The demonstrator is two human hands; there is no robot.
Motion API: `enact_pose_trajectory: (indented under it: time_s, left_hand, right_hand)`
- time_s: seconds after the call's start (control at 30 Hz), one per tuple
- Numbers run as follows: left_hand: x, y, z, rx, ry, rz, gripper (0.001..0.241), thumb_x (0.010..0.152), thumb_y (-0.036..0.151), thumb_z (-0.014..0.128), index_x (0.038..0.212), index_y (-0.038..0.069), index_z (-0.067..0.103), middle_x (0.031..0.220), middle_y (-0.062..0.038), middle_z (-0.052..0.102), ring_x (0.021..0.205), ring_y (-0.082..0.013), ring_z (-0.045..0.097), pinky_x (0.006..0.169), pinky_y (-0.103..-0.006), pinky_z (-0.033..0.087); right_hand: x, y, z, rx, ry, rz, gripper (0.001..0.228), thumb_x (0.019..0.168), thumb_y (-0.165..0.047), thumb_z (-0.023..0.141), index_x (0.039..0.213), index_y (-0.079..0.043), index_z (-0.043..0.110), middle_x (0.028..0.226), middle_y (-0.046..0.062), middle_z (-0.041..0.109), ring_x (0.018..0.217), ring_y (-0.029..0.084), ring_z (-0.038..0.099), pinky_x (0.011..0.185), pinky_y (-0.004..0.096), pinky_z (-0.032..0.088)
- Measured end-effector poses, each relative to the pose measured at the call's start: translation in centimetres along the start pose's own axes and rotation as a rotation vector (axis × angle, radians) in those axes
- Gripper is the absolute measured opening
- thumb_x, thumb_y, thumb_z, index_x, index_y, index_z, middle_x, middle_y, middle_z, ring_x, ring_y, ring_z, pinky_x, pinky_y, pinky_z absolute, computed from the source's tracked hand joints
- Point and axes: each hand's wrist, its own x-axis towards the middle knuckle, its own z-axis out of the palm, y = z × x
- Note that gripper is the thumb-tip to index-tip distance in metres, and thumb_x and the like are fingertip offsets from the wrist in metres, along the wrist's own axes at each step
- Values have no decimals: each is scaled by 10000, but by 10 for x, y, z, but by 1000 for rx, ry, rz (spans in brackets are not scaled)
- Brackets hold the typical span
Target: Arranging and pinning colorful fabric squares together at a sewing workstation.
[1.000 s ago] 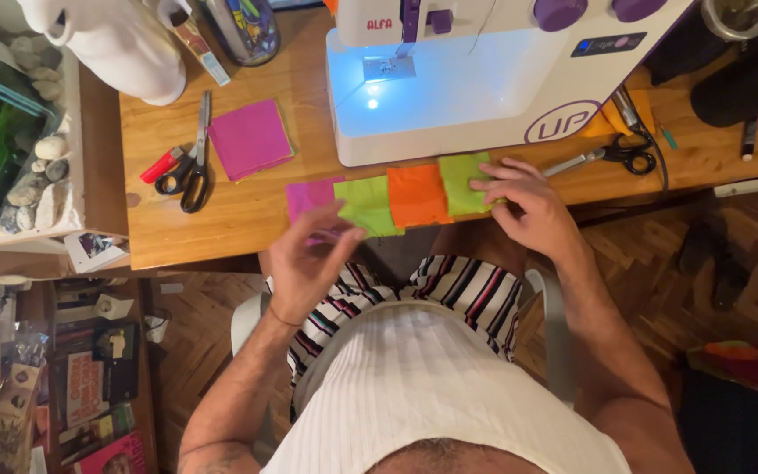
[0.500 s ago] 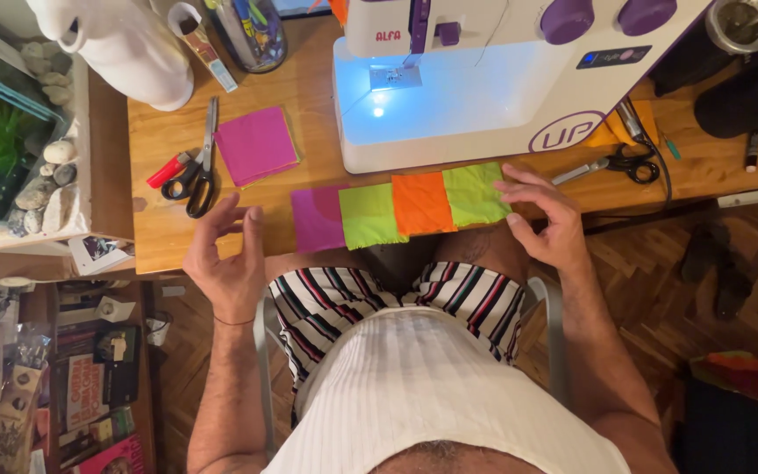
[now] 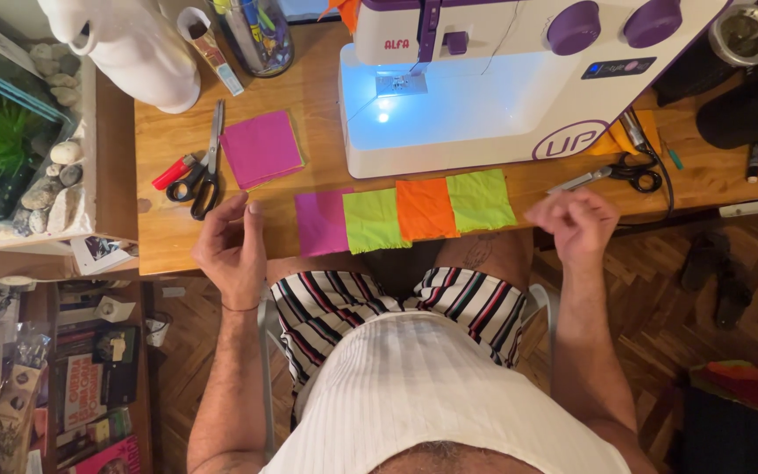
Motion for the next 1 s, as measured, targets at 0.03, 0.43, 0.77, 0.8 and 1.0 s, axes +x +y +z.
enact_pose_trajectory:
  time_s: [0.03,0.43,0.77,0.8,1.0]
  left_hand:
    - [-1,-3,1,1,1,-1,136,975,36,787,1107,10,763,837,-131,735,639,-190,696,579,-311,560]
    - [1,-2,1,-93,-17,33,165,988,-57,611,1020,-19,769,752,-125,711,656,-160,655,650,-317,563]
    - [-1,-32,-1,0,-37,123,391,945,-156,447,832,58,754,582,-58,598,529,-190,570,611,-321,535]
    - [-3,-31,-2,4,-51,121,388,940,-164,455,832,56,757,594,-60,614,544,-191,584,624,-328,539]
    - [-2,-19,-1,32,-69,130,374,927,-166,493,843,65,775,613,-60,646,585,-214,643,657,-338,556]
  right_hand:
    - [0,2,-7,0,-1,2,251,1034,-147,572,791,-97,531,660,46,539,575,211,594,507,283,504]
    - [6,4,-15,-102,-137,76,464,875,-4,496,536,-156,219,535,-19,95,440,111,112,407,274,147]
    - [8,4,-13,-119,-148,38,490,935,49,487,564,-167,250,546,-30,111,437,82,138,412,261,166]
    - [6,3,-11,-120,-144,39,491,935,53,488,568,-169,249,549,-32,111,440,81,137,412,260,166]
    - [6,8,-15,-117,-143,23,493,954,41,499,568,-156,265,553,-27,119,439,81,146,408,258,170]
